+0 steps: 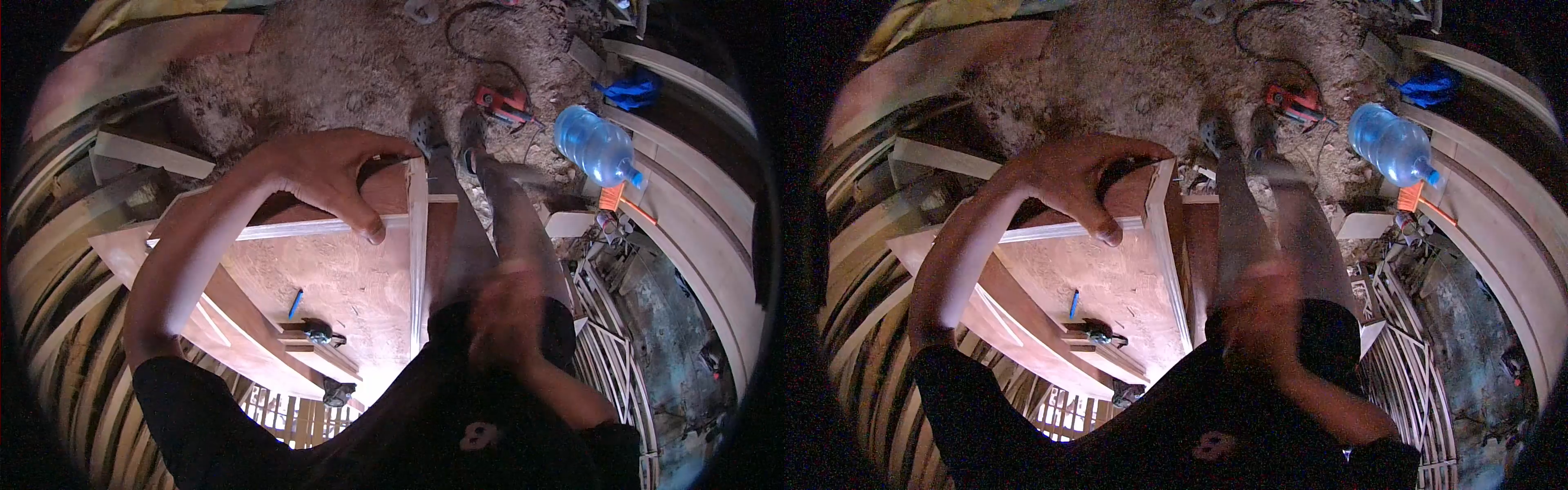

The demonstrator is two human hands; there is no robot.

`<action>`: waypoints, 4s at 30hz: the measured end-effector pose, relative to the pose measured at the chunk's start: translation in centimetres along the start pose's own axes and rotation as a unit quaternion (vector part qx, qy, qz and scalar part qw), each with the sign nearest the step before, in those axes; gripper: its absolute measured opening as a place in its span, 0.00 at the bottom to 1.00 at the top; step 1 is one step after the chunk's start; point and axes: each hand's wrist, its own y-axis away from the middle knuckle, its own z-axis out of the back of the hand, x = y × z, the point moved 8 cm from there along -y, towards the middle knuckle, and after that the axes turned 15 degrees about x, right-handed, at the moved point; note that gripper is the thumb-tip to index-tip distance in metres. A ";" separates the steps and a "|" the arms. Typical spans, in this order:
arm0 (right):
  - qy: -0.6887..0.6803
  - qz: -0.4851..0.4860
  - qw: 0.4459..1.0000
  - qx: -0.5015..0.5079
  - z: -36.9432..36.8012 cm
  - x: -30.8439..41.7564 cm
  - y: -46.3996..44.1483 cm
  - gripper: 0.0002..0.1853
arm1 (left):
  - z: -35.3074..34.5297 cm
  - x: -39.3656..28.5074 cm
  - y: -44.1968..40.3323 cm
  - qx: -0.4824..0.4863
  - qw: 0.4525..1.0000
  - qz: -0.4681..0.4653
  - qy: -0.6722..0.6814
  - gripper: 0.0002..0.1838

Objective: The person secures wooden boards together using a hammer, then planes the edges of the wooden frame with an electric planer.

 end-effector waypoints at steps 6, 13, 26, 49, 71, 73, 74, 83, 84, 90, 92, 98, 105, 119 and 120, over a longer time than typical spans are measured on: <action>-0.433 0.111 0.895 -0.005 3.9 -2.1 0.5 0.26 | 0.0 1.1 0.0 -0.013 0.998 -0.043 -0.032 0.61; -0.087 -0.111 0.982 -0.128 -2.0 2.1 0.3 0.22 | 0.2 -0.2 0.9 -0.022 0.998 -0.031 -0.040 0.59; -0.108 -0.081 0.975 -0.178 0.5 5.1 0.7 0.16 | 0.5 -0.3 1.4 -0.033 0.996 -0.019 -0.080 0.60; -0.024 -0.062 0.994 -0.082 4.3 6.4 0.4 0.16 | -15.1 -0.2 -3.3 -0.715 0.694 0.041 0.076 0.28; -0.039 -0.116 0.990 -0.063 3.6 5.7 -0.5 0.21 | -15.8 -0.4 -4.2 -0.730 0.664 0.119 0.110 0.21; -0.023 -0.107 0.993 -0.054 2.8 6.3 -0.7 0.16 | -15.8 -0.4 -4.1 -0.735 0.659 0.114 0.107 0.21; -0.015 -0.101 0.994 -0.051 2.4 6.5 -0.9 0.16 | -15.6 -0.4 -4.1 -0.738 0.658 0.110 0.104 0.21; -0.072 -0.113 0.990 -0.034 0.9 4.9 -1.6 0.17 | -14.7 -1.4 -2.8 -0.682 0.729 0.066 -0.005 0.26; -0.065 -0.108 0.992 -0.031 0.5 5.1 -1.7 0.17 | -14.7 -1.7 -2.7 -0.685 0.725 0.060 -0.036 0.27; -0.080 -0.105 0.991 -0.036 -0.5 3.9 -1.7 0.21 | -15.5 -0.3 -3.9 -0.715 0.696 0.069 0.013 0.23; -0.089 -0.102 0.990 -0.039 -2.1 3.1 -1.8 0.19 | -15.3 -0.7 -3.9 -0.718 0.693 0.063 0.020 0.19; -0.125 -0.099 0.985 -0.061 -2.5 3.8 -1.5 0.13 | -15.3 -0.7 -3.9 -0.717 0.694 0.061 0.002 0.16; -0.102 -0.102 0.983 -0.111 -0.4 4.5 -1.1 0.13 | -15.6 -0.1 -4.3 -0.703 0.707 0.073 0.018 0.18; -0.112 -0.127 0.983 -0.062 -3.0 4.1 -3.7 0.14 | -15.1 0.2 -4.4 -0.684 0.725 0.066 0.039 0.22; -0.111 -0.132 0.982 -0.072 -2.9 4.3 -3.3 0.14 | -15.3 0.0 -4.3 -0.681 0.729 0.065 0.028 0.22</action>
